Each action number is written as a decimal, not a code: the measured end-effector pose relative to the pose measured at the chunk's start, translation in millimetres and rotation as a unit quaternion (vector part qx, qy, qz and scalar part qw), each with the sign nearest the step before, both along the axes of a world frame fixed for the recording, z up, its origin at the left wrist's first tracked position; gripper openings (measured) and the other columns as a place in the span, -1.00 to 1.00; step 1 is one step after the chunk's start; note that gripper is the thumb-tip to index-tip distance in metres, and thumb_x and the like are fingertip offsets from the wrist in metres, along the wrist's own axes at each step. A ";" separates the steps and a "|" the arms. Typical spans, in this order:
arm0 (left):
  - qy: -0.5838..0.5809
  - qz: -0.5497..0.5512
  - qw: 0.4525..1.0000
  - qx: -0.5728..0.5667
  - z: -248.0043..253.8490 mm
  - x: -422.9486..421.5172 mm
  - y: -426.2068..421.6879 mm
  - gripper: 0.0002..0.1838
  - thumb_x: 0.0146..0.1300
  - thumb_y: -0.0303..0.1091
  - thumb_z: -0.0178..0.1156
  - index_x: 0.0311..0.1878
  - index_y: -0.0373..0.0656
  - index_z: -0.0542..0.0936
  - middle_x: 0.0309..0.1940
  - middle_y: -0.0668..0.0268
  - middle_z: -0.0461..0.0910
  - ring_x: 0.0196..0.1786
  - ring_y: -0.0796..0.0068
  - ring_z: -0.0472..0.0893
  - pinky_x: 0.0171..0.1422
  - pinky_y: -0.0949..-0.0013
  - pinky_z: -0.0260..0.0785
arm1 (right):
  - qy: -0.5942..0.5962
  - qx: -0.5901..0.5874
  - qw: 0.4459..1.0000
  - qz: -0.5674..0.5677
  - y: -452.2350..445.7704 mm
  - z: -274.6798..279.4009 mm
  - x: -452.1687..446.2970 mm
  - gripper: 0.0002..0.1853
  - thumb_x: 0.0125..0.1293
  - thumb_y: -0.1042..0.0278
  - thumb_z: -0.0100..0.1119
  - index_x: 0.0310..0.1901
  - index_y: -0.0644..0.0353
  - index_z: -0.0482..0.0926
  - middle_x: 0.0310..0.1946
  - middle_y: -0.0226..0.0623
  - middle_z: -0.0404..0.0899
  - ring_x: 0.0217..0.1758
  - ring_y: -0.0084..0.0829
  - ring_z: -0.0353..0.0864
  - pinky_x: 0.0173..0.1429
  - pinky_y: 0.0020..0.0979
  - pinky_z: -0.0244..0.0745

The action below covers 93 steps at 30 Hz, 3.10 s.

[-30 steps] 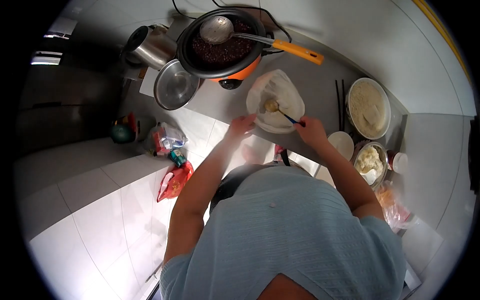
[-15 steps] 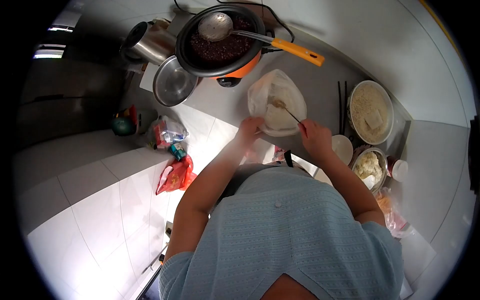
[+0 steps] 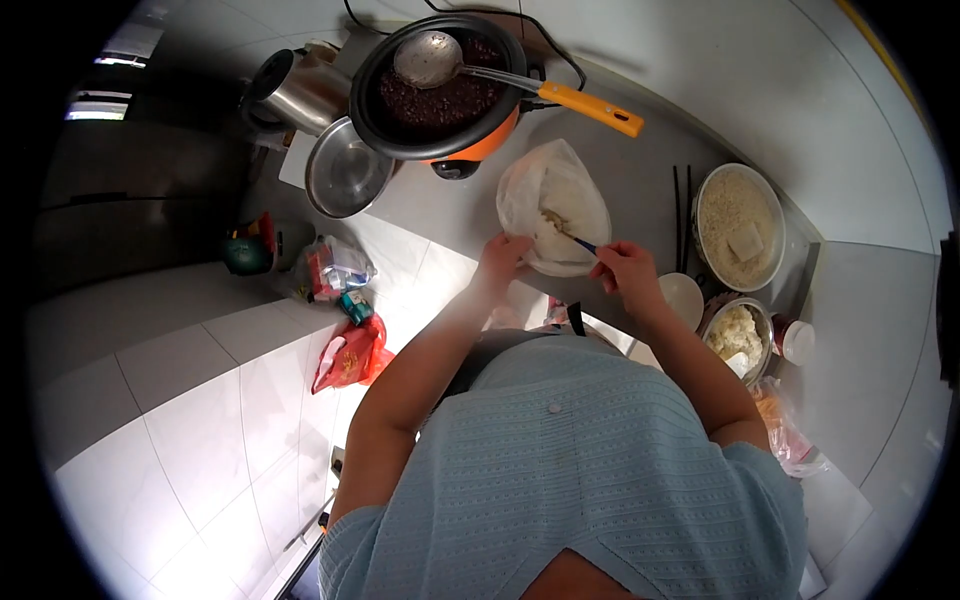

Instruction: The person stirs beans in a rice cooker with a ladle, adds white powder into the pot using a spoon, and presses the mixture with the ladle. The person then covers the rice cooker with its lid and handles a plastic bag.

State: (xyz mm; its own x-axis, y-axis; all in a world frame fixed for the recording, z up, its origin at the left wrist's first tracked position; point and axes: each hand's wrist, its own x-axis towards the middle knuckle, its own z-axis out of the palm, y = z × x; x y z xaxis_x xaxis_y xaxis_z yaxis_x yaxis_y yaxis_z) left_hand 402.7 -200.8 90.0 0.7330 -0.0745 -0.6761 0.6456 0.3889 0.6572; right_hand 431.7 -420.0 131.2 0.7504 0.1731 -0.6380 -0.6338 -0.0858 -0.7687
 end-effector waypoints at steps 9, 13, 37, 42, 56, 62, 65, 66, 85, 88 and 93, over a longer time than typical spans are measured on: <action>0.066 -0.063 0.995 0.045 -1.1 -5.0 13.1 -0.46 0.23 -0.04 0.11 0.18 -0.12 0.29 0.03 0.26 0.45 0.05 0.35 0.47 0.11 0.19 0.32 | 0.054 0.071 0.994 -0.062 -4.5 -2.4 2.0 -0.86 0.19 0.35 0.15 -0.39 0.24 0.48 -0.60 -0.26 0.55 -0.74 -0.61 0.31 -0.68 -0.59 0.12; 0.061 -0.065 0.993 0.072 9.1 -15.5 26.2 -0.40 0.23 0.03 0.10 0.21 -0.14 0.26 0.06 0.24 0.42 0.09 0.36 0.47 0.10 0.22 0.32 | 0.066 0.087 0.991 -0.073 -8.4 -5.0 -0.5 -0.86 0.18 0.36 0.16 -0.40 0.24 0.48 -0.60 -0.24 0.56 -0.75 -0.61 0.31 -0.69 -0.59 0.09; 0.269 0.142 0.925 0.226 -126.6 -296.2 198.7 -0.52 0.18 -0.09 0.07 0.12 -0.10 0.36 0.05 0.30 0.43 0.00 0.33 0.52 -0.07 0.17 0.35 | 0.028 0.082 0.992 -0.092 -9.3 23.5 -17.0 -0.86 0.19 0.35 0.16 -0.40 0.24 0.50 -0.62 -0.30 0.52 -0.71 -0.61 0.31 -0.66 -0.60 0.09; 0.232 -0.055 0.890 0.388 -230.6 -378.9 230.2 -0.62 0.14 -0.12 0.10 -0.12 -0.23 0.55 -0.22 0.25 0.57 -0.14 0.31 0.54 -0.06 0.23 0.35 | 0.022 0.075 0.993 -0.088 -17.9 36.8 -17.7 -0.86 0.19 0.35 0.15 -0.39 0.24 0.50 -0.62 -0.30 0.52 -0.70 -0.61 0.31 -0.66 -0.60 0.09; 0.185 -0.015 0.920 0.345 -187.0 -344.5 213.1 -0.62 0.16 -0.15 0.12 -0.04 -0.20 0.51 -0.17 0.27 0.54 -0.13 0.33 0.55 -0.09 0.22 0.37 | 0.003 0.091 0.992 -0.082 -22.8 91.0 -3.5 -0.87 0.20 0.37 0.14 -0.40 0.25 0.50 -0.65 -0.29 0.50 -0.76 -0.61 0.29 -0.72 -0.61 0.03; 0.179 0.013 0.930 0.319 -205.6 -362.1 204.4 -0.59 0.17 -0.14 0.13 0.02 -0.18 0.46 -0.12 0.29 0.50 -0.11 0.35 0.53 -0.10 0.20 0.38 | 0.001 0.121 0.992 -0.021 10.1 147.0 26.6 -0.82 0.21 0.36 0.14 -0.47 0.26 0.49 -0.66 -0.34 0.46 -0.77 -0.66 0.23 -0.73 -0.62 0.03; 0.119 0.024 0.940 0.318 -210.4 -370.9 202.4 -0.57 0.17 -0.16 0.14 0.03 -0.22 0.46 -0.12 0.26 0.50 -0.12 0.33 0.53 -0.08 0.23 0.42 | -0.014 0.154 0.988 -0.005 39.0 159.5 47.4 -0.81 0.21 0.36 0.14 -0.50 0.26 0.47 -0.66 -0.36 0.45 -0.75 -0.67 0.25 -0.72 -0.63 0.03; 0.131 0.034 0.939 0.317 -205.6 -374.8 199.8 -0.57 0.16 -0.16 0.14 0.02 -0.24 0.47 -0.13 0.24 0.51 -0.12 0.34 0.53 -0.07 0.24 0.42 | -0.038 0.164 0.986 -0.002 50.0 161.0 54.7 -0.81 0.21 0.37 0.13 -0.49 0.26 0.46 -0.65 -0.35 0.45 -0.74 -0.67 0.24 -0.72 -0.63 0.02; 0.227 0.296 0.911 0.174 -136.4 -383.5 190.6 -0.71 0.19 -0.19 0.02 -0.11 -0.15 0.48 -0.29 0.28 0.55 -0.28 0.42 0.59 -0.32 0.40 0.39 | -0.085 0.127 0.988 0.013 139.1 125.9 135.8 -0.86 0.19 0.40 0.18 -0.40 0.28 0.47 -0.55 -0.24 0.52 -0.71 -0.67 0.26 -0.74 -0.66 -0.05; 0.059 0.221 0.922 0.313 -107.8 -309.7 226.6 -0.71 0.25 -0.25 -0.06 -0.10 -0.24 0.47 -0.27 0.26 0.56 -0.32 0.49 0.59 -0.38 0.50 0.38 | -0.075 0.157 0.984 0.035 136.8 133.0 142.3 -0.86 0.19 0.40 0.19 -0.39 0.29 0.47 -0.55 -0.24 0.52 -0.71 -0.67 0.26 -0.74 -0.67 -0.04; -0.181 0.078 0.954 0.227 61.7 -111.7 169.3 -0.56 0.28 -0.19 0.05 0.15 -0.24 0.38 -0.08 0.26 0.57 -0.12 0.49 0.56 -0.04 0.44 0.38 | -0.069 0.167 0.982 0.055 133.2 157.4 148.3 -0.85 0.19 0.42 0.17 -0.40 0.34 0.47 -0.52 -0.20 0.52 -0.69 -0.66 0.26 -0.74 -0.65 -0.07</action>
State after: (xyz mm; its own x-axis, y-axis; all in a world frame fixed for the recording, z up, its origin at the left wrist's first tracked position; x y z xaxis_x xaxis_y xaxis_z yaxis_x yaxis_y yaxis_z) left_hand 291.0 -31.5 151.7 0.9026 0.2948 -0.3136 0.3024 0.0842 0.9495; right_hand 580.0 -286.8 288.6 0.7915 0.4395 -0.4248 -0.5218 0.1238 -0.8441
